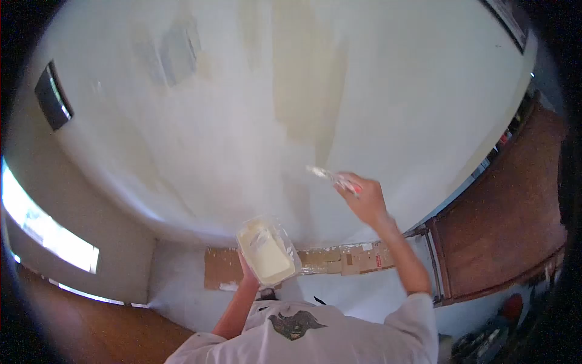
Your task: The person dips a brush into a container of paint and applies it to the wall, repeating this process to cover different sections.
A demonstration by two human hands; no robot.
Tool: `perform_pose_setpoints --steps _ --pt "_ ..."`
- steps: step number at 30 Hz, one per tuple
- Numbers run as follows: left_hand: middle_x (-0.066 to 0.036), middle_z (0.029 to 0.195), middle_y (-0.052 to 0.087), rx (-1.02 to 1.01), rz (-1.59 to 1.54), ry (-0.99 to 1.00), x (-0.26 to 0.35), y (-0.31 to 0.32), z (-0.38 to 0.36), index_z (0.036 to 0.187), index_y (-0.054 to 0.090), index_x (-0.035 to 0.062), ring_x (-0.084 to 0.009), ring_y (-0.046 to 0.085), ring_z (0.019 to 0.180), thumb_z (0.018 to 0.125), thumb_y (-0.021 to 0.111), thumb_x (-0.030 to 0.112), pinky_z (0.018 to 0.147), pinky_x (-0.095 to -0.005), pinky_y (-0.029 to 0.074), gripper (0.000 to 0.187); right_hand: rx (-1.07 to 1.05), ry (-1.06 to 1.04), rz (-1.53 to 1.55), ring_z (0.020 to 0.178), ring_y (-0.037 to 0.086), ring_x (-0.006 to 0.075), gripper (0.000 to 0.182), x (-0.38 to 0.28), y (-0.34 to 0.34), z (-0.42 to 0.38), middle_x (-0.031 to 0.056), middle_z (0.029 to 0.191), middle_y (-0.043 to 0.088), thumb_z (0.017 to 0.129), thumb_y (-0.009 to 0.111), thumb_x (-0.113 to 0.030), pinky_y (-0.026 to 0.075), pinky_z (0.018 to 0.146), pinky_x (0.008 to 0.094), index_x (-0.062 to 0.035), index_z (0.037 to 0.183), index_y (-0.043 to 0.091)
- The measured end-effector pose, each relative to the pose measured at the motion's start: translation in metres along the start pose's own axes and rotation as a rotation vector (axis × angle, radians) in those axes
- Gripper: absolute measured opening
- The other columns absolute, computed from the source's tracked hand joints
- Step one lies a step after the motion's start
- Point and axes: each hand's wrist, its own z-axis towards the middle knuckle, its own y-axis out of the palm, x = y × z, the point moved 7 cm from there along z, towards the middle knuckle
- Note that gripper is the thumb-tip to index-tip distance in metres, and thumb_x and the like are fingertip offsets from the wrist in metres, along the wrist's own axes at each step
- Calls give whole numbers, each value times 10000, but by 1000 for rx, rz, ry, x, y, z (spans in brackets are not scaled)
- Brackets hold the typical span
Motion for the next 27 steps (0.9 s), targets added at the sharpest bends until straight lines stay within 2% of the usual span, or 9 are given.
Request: perform_pose_setpoints --steps 2,5,8,13,14,18,21,24,27 --pt "-110 1296 564 -2 -64 -14 15 29 -10 1385 446 113 -296 595 1127 945 298 530 946 -501 507 624 32 139 321 794 680 159 248 -12 16 -37 121 898 715 879 681 -192 520 732 283 -27 1063 680" --pt "-106 1325 543 57 -15 33 11 5 5 1396 433 107 -292 570 1164 946 314 517 981 -484 484 621 -98 365 632 785 643 85 225 -26 42 -79 84 868 715 863 701 -150 511 716 252 -6 1035 688" --pt "-105 1356 517 7 -131 18 18 -13 4 1405 419 106 -283 539 1204 946 314 538 1025 -468 447 639 -139 340 557 738 648 97 203 -37 90 -105 92 831 707 857 712 -149 516 683 258 -8 1001 693" --pt "-104 1360 512 43 -102 -10 38 -38 12 1408 413 106 -280 535 1207 953 299 545 1027 -460 443 643 -211 352 503 724 658 117 169 -68 161 -93 99 798 699 856 713 -143 515 664 261 -23 972 685" --pt "-104 1361 511 44 -53 2 -34 13 10 1409 412 106 -279 535 1207 954 296 546 1027 -459 442 643 -197 306 521 723 664 128 166 0 63 -122 101 797 698 856 712 -141 517 663 266 -27 972 681" --pt "-103 1365 507 25 -25 9 -53 20 12 1411 407 107 -276 532 1209 959 283 551 1029 -453 439 646 -132 115 384 728 684 168 170 2 61 -123 107 811 701 858 706 -143 525 662 286 -36 985 669" --pt "-103 1367 504 17 1 -2 -61 19 9 1413 403 107 -274 530 1211 963 274 555 1030 -448 436 648 -125 129 375 738 692 195 167 13 71 -132 113 828 703 862 699 -147 529 668 293 -37 984 670" --pt "-102 1370 501 9 21 0 -65 19 12 1415 399 107 -272 528 1213 967 264 559 1031 -444 434 651 -167 90 430 737 670 123 164 15 75 -137 107 834 708 879 684 -116 528 685 259 15 977 679" --pt "-101 1371 499 12 77 24 -59 19 10 1419 393 107 -270 527 1214 972 249 557 1031 -439 433 650 -103 251 587 703 672 142 172 30 82 -146 114 826 703 897 666 -125 535 650 260 36 957 670"
